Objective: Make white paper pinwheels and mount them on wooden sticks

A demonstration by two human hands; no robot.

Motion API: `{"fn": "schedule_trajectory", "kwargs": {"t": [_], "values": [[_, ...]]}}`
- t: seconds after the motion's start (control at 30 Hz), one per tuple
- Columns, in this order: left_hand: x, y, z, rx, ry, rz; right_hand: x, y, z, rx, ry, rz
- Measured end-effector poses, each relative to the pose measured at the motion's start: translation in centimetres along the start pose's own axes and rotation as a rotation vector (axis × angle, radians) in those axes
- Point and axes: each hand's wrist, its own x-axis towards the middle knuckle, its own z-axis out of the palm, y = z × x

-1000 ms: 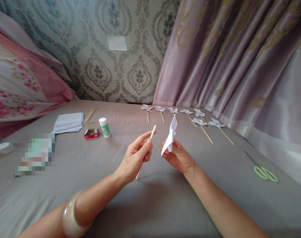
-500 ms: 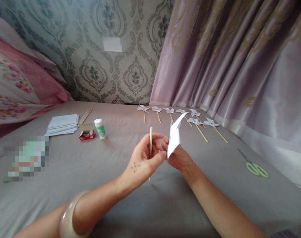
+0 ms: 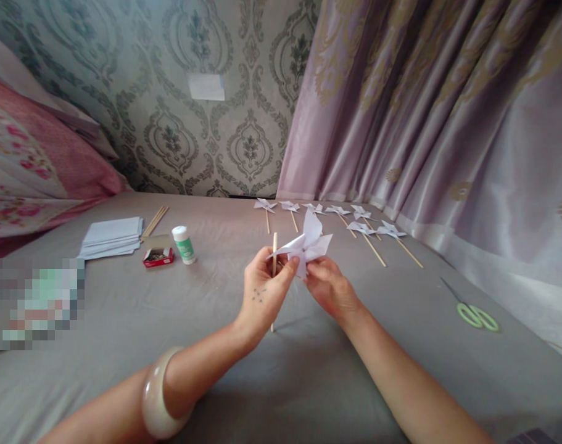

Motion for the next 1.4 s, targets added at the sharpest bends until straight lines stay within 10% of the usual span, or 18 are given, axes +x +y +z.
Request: {"fn": "schedule_trajectory", "kwargs": {"t": [0.2, 0.43, 0.73, 1.4], "values": [[-0.4, 0.4, 0.1, -0.016, -0.130, -0.074, 0.2, -0.1, -0.5, 0.038, 0.155, 0.001], [-0.8, 0.7, -0.3, -0.011, -0.277, -0.084, -0.1, -1.6, -1.6, 0.310, -0.027, 0.049], [-1.9, 1.1, 0.4, 0.042, -0.410, 0.013, -0.1, -1.6, -1.5, 0.142, -0.069, 0.073], [-1.7, 0.3, 0.3, 0.144, -0.305, 0.080, 0.2, -0.7, -1.9, 0.127, -0.022, 0.111]]}}
